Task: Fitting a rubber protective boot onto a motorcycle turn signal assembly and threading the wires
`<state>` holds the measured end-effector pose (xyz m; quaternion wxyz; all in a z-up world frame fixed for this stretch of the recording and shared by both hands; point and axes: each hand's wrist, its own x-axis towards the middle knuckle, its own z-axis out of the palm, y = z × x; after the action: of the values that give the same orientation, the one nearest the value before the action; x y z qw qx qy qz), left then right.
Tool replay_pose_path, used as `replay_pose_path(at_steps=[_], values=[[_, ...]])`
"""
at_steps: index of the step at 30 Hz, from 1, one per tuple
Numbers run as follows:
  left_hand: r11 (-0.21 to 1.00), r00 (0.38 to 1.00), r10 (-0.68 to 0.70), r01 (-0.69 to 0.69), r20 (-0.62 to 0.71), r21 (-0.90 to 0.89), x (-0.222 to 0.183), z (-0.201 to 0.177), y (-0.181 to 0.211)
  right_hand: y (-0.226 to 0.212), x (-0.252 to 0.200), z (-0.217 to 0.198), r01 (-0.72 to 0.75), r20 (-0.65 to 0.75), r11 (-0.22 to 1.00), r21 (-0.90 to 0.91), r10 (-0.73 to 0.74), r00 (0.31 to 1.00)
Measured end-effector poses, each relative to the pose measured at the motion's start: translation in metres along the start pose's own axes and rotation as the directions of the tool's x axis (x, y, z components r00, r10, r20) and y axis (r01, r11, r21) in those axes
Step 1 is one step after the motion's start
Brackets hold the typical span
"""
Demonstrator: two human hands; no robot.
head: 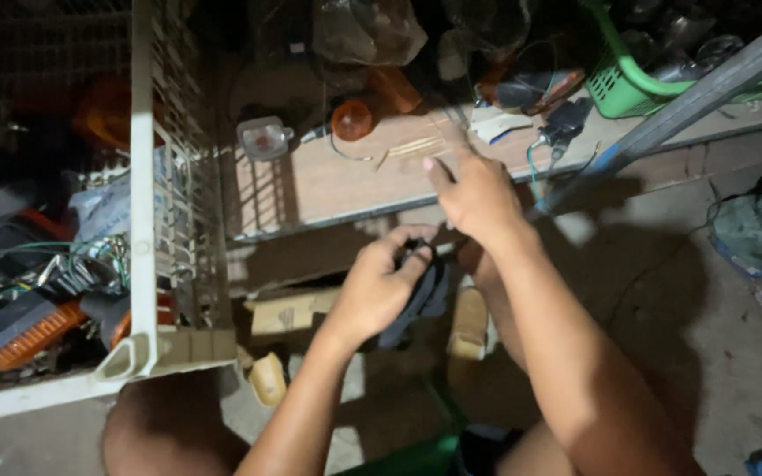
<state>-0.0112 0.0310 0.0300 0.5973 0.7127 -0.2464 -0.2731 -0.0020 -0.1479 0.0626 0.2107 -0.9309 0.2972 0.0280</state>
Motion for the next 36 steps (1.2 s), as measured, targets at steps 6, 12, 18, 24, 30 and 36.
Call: replay_pose_path(at_steps=[6, 12, 18, 24, 30, 36], values=[[1.0, 1.0, -0.024, 0.024, 0.011, 0.019, -0.002, -0.004, -0.003, -0.005, 0.0, -0.003, -0.019, 0.045, 0.999, -0.048, 0.021, 0.999], [1.0, 0.99, -0.005, 0.006, -0.144, 0.009, 0.005, -0.01, -0.006, -0.011, -0.034, 0.005, -0.038, -0.033, 0.995, -0.088, 0.035, 0.999], [0.999, 0.978, -0.034, 0.025, -0.204, -0.045, 0.014, -0.008, -0.006, -0.004, -0.052, 0.035, 0.087, -0.176, 0.979, -0.186, -0.121, 0.977], [0.975, 0.954, -0.198, 0.168, -0.224, -0.145, 0.017, -0.005, -0.022, -0.01, -0.074, 0.042, 0.233, -0.155, 0.968, 0.091, -0.218, 0.964], [0.962, 0.93, -0.23, 0.172, -0.287, -0.212, 0.031, 0.001, -0.048, -0.01, -0.088, 0.03, 0.352, -0.155, 0.915, 0.198, -0.325, 0.933], [0.942, 0.927, -0.256, 0.176, -0.272, -0.286, 0.029, -0.003, -0.054, -0.007, -0.092, 0.024, 0.345, -0.006, 0.838, 0.424, -0.378, 0.926]])
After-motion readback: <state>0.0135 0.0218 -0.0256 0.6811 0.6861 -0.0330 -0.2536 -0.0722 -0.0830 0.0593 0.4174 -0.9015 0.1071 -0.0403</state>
